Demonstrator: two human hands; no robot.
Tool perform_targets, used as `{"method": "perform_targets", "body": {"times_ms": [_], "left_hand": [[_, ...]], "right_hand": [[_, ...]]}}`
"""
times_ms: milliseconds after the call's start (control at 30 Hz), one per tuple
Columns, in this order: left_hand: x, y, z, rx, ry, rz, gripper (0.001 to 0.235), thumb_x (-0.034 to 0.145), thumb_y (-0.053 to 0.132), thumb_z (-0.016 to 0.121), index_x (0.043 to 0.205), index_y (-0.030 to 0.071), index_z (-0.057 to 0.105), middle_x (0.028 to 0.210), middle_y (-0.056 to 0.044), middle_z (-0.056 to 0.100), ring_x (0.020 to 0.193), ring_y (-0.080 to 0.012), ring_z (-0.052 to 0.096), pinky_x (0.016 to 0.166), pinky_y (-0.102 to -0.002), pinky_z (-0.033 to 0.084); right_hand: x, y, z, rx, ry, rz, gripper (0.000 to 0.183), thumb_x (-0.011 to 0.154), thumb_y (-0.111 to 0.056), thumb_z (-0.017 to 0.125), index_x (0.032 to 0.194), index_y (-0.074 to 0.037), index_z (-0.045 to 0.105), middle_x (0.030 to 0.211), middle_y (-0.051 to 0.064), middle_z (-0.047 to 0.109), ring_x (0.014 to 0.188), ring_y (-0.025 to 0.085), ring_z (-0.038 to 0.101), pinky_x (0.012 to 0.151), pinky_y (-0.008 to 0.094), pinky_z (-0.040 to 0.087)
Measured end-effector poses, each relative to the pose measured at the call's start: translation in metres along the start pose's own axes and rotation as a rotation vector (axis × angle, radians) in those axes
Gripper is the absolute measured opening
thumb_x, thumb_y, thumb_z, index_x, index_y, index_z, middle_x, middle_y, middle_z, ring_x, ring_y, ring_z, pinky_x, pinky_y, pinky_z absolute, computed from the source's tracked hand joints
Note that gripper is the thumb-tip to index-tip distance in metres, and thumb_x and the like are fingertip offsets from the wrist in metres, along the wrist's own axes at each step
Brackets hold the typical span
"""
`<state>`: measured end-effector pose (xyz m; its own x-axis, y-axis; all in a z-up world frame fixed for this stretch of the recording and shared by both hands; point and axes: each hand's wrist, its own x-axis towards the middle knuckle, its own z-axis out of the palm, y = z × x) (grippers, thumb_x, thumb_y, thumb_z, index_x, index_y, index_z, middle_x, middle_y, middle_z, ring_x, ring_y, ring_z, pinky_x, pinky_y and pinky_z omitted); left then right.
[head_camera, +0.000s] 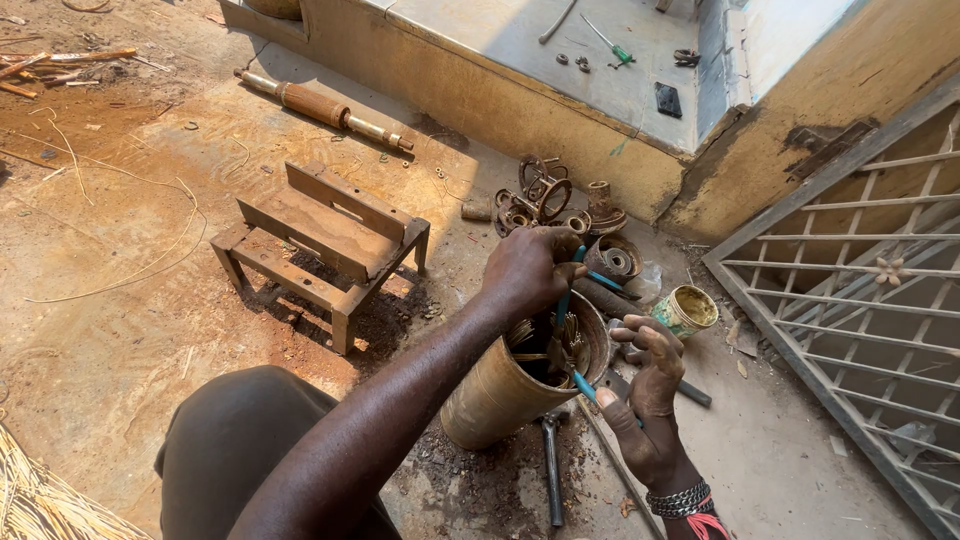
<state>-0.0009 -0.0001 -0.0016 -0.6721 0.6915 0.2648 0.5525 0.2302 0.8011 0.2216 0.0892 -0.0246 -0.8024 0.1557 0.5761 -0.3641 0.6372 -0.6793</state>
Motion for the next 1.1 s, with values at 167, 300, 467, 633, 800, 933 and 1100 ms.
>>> {"method": "perform_targets", "body": {"times_ms": [167, 300, 467, 633, 800, 933, 1100], "left_hand": [[0.001, -0.01, 0.004, -0.019, 0.011, 0.01, 0.036, 0.085, 0.033, 0.08, 0.117, 0.019, 0.076, 0.107, -0.002, 0.079, 0.09, -0.0157, 0.073, 0.08, -0.037, 0.059], [0.003, -0.017, 0.006, -0.025, 0.007, -0.013, 0.034, 0.085, 0.034, 0.08, 0.116, 0.019, 0.077, 0.104, -0.003, 0.079, 0.089, -0.0163, 0.074, 0.081, -0.038, 0.06], [0.0, -0.003, 0.008, -0.085, -0.033, 0.161, 0.033, 0.086, 0.035, 0.078, 0.11, 0.013, 0.077, 0.097, -0.006, 0.08, 0.085, -0.0173, 0.076, 0.081, -0.038, 0.061], [-0.019, 0.02, -0.001, -0.219, -0.117, 0.269, 0.045, 0.097, 0.049, 0.06, 0.114, 0.011, 0.078, 0.095, -0.009, 0.08, 0.08, -0.0196, 0.078, 0.083, -0.037, 0.063], [-0.025, 0.009, -0.022, -0.014, 0.073, 0.262, 0.049, 0.103, 0.053, 0.054, 0.113, 0.012, 0.08, 0.102, -0.011, 0.08, 0.091, -0.0221, 0.076, 0.085, -0.041, 0.06], [-0.029, 0.01, -0.04, 0.037, 0.387, 0.193, 0.048, 0.103, 0.042, 0.055, 0.138, 0.013, 0.066, 0.12, -0.013, 0.073, 0.098, -0.0232, 0.072, 0.082, -0.041, 0.058], [-0.034, 0.005, -0.045, 0.041, 0.205, 0.176, 0.098, 0.08, 0.025, 0.08, 0.161, 0.014, 0.025, 0.139, -0.02, 0.061, 0.117, -0.03, 0.064, 0.096, -0.046, 0.057]], "right_hand": [[0.002, 0.003, 0.0, 0.027, -0.008, -0.011, 0.078, 0.092, -0.02, 0.064, 0.159, -0.022, 0.023, 0.159, 0.013, 0.032, 0.14, 0.025, 0.044, 0.115, 0.045, 0.036], [0.004, 0.004, 0.002, -0.001, -0.01, 0.018, 0.078, 0.091, -0.019, 0.064, 0.159, -0.021, 0.024, 0.159, 0.013, 0.033, 0.138, 0.025, 0.046, 0.112, 0.045, 0.037], [0.021, 0.004, 0.006, 0.057, 0.057, 0.148, 0.08, 0.094, -0.023, 0.061, 0.161, -0.011, 0.018, 0.16, 0.02, 0.038, 0.141, 0.031, 0.047, 0.115, 0.045, 0.038], [0.053, -0.003, 0.013, 0.262, -0.034, 0.325, 0.085, 0.095, -0.032, 0.058, 0.162, -0.001, 0.015, 0.158, 0.028, 0.043, 0.148, 0.037, 0.045, 0.12, 0.045, 0.04], [0.069, 0.01, 0.034, 0.584, 0.06, 0.341, 0.072, 0.097, -0.028, 0.063, 0.153, 0.005, 0.034, 0.145, 0.023, 0.053, 0.135, 0.029, 0.054, 0.114, 0.041, 0.045], [0.073, 0.034, 0.051, 0.765, 0.313, 0.31, 0.05, 0.104, -0.034, 0.064, 0.134, 0.006, 0.055, 0.106, 0.009, 0.061, 0.093, 0.017, 0.063, 0.083, 0.034, 0.058], [0.085, 0.022, 0.039, 0.585, 0.59, 0.18, 0.036, 0.108, -0.039, 0.066, 0.09, -0.009, 0.057, 0.073, -0.004, 0.052, 0.06, 0.006, 0.049, 0.051, 0.024, 0.044]]}}
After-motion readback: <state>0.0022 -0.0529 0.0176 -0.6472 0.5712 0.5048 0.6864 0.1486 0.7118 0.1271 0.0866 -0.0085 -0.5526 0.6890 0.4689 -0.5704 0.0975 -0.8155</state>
